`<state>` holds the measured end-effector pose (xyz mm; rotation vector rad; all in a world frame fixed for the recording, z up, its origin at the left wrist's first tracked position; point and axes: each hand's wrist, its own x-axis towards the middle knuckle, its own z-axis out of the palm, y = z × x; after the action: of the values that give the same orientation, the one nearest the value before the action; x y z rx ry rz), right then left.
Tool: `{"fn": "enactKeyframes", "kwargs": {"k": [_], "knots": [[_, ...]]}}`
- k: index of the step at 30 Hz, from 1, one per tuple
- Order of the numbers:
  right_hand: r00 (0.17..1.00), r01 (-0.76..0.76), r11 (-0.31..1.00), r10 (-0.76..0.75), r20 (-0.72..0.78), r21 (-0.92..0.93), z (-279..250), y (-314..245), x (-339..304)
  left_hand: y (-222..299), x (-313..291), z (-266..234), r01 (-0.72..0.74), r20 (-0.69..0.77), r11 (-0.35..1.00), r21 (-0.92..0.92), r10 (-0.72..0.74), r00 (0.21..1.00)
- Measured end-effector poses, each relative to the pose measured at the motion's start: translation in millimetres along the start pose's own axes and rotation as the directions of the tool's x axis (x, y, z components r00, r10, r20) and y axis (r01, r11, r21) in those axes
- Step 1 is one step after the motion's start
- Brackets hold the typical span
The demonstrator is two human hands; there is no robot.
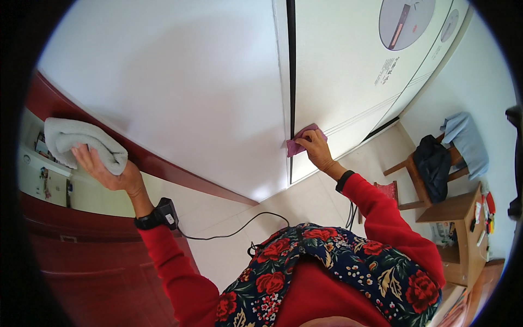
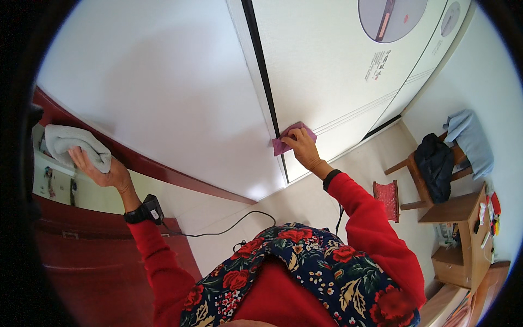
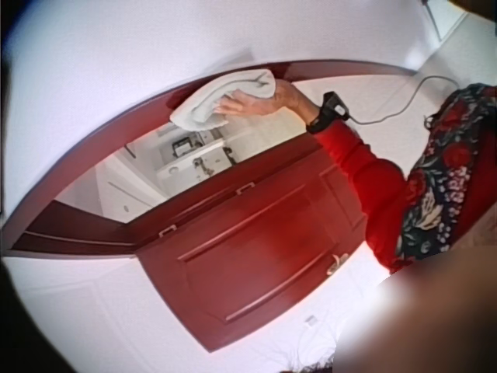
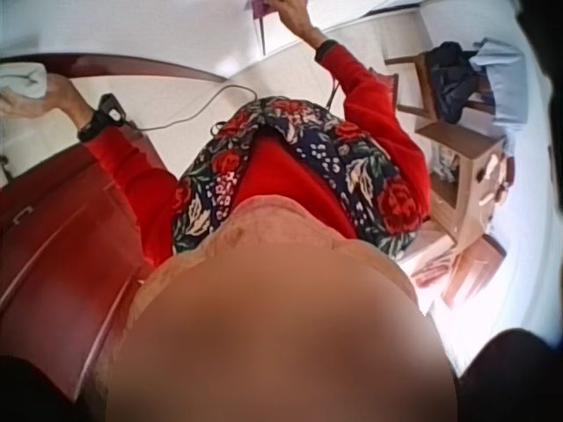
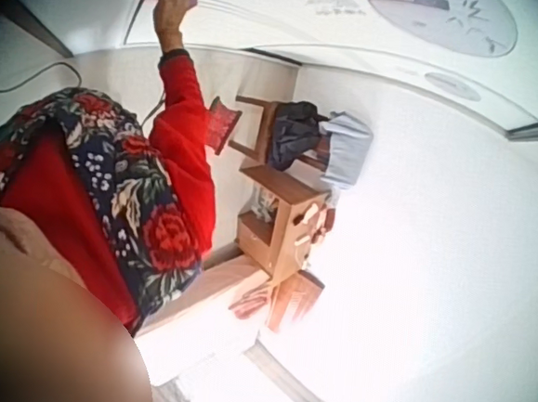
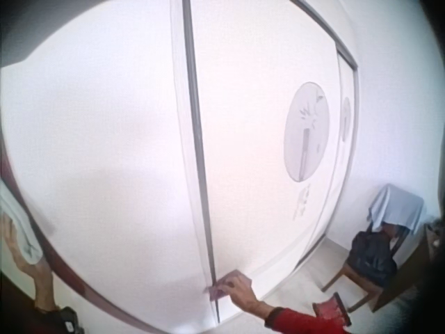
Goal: The person wipes a wardrobe door and adjacent wall using a white cloth and a purple cloth. They alternate between the two cloths, wiping different sections of the wardrobe and wall repeatedly.
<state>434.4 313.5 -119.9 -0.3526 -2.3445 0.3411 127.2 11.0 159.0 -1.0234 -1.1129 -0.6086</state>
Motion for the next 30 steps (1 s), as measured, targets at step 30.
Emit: {"fn": "enactKeyframes", "kwargs": {"k": [30], "knots": [[-0.126, -0.4, -0.076, 0.992, 0.028, 0.913, -36.4, 287.6, -120.6, -5.5, -10.1, 0.0, 0.02, -0.006, 0.992, 0.127, -0.02, 1.0]]}}
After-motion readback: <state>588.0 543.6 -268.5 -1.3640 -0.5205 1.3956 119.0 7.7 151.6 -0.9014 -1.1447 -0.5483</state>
